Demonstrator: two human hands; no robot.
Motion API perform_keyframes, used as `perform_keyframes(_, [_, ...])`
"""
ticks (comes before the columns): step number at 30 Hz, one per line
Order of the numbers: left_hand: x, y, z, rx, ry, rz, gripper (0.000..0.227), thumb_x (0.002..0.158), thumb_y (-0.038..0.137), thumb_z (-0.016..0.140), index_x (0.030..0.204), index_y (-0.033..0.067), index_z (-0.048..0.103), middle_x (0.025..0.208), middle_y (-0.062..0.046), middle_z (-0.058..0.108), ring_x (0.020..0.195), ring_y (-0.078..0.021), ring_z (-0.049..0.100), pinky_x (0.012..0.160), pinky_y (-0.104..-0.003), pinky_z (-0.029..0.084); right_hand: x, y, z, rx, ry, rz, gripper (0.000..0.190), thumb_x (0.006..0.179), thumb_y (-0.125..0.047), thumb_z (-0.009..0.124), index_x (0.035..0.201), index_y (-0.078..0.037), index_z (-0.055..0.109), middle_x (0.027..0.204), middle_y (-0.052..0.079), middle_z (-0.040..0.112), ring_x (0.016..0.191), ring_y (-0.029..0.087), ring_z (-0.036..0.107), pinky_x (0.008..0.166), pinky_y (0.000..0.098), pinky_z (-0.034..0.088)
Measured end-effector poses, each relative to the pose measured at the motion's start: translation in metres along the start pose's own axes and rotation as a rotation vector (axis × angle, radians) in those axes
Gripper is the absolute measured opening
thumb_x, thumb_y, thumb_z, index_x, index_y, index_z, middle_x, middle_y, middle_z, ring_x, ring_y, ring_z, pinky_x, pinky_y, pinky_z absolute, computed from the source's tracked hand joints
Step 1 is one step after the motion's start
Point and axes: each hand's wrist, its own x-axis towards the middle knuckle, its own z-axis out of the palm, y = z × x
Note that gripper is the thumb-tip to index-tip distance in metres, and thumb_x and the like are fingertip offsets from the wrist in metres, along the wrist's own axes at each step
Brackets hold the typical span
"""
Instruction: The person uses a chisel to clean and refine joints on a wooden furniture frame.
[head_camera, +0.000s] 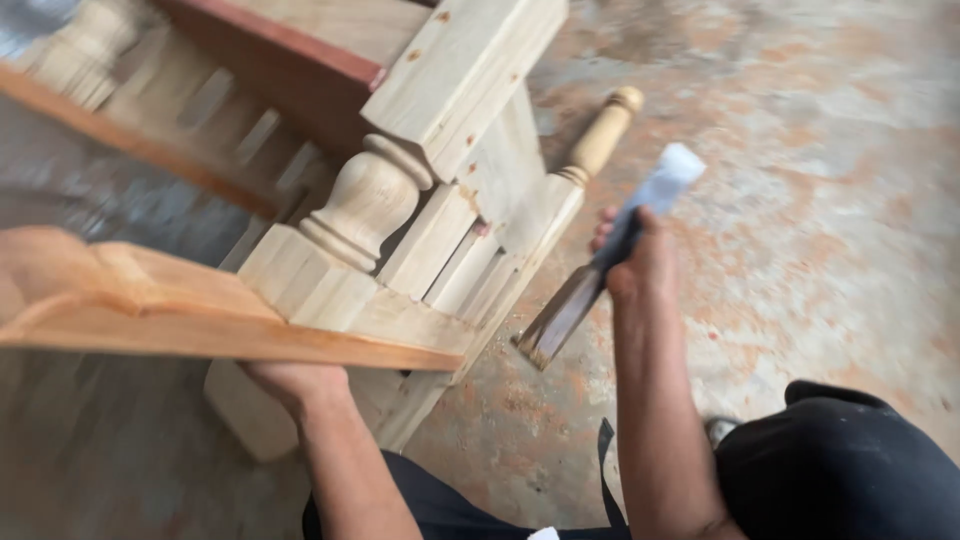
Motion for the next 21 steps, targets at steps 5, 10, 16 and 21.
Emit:
perform_keyframes(5, [-0.024, 0.011, 0.016, 0.039, 0.222, 0.047, 0.069, 0.104, 0.051, 0.037, 0.155, 0.0058, 0.035, 0.159, -0.012, 0.043, 0.145, -0.0253, 0.048, 0.121, -0.041, 0.040, 0.008, -0.042, 0.019, 0.026, 0.037, -0.055, 0.039, 0.108, -0.034, 0.040, 0.112, 0.001, 0.055, 0.091, 0.017, 0.068, 0.075, 0.026, 0.062, 0.063, 0.0381, 0.054])
perform_keyframes(10, [-0.063, 0.000, 0.020, 0.132, 0.298, 0.083, 0.078, 0.102, 0.056, 0.040, 0.159, 0.0030, 0.032, 0.165, -0.013, 0.036, 0.148, -0.0255, 0.043, 0.124, -0.044, 0.036, 0.019, -0.073, 0.014, 0.107, 0.145, -0.014, 0.038, 0.108, -0.033, 0.040, 0.116, 0.000, 0.056, 0.094, 0.016, 0.070, 0.077, 0.026, 0.065, 0.063, 0.0379, 0.055])
perform_keyframes(16, [-0.137, 0.044, 0.051, 0.241, 0.173, -0.574, 0.092, 0.099, 0.071, 0.036, 0.161, 0.0037, 0.027, 0.166, -0.019, 0.032, 0.144, -0.0271, 0.039, 0.112, -0.053, 0.033, 0.041, -0.104, -0.005, 0.141, 0.252, -0.117, 0.033, 0.107, -0.029, 0.043, 0.117, 0.000, 0.053, 0.094, 0.019, 0.071, 0.074, 0.028, 0.067, 0.060, 0.0390, 0.055])
perform_keyframes(21, [-0.180, 0.060, 0.108, 0.344, -0.034, -0.841, 0.065, 0.095, 0.043, 0.056, 0.149, 0.0071, 0.047, 0.137, -0.022, 0.059, 0.128, -0.0350, 0.058, 0.108, -0.049, 0.043, 0.035, -0.109, 0.000, 0.096, 0.277, -0.184, 0.026, 0.106, -0.028, 0.044, 0.122, -0.008, 0.046, 0.092, 0.018, 0.070, 0.071, 0.026, 0.067, 0.057, 0.0378, 0.055])
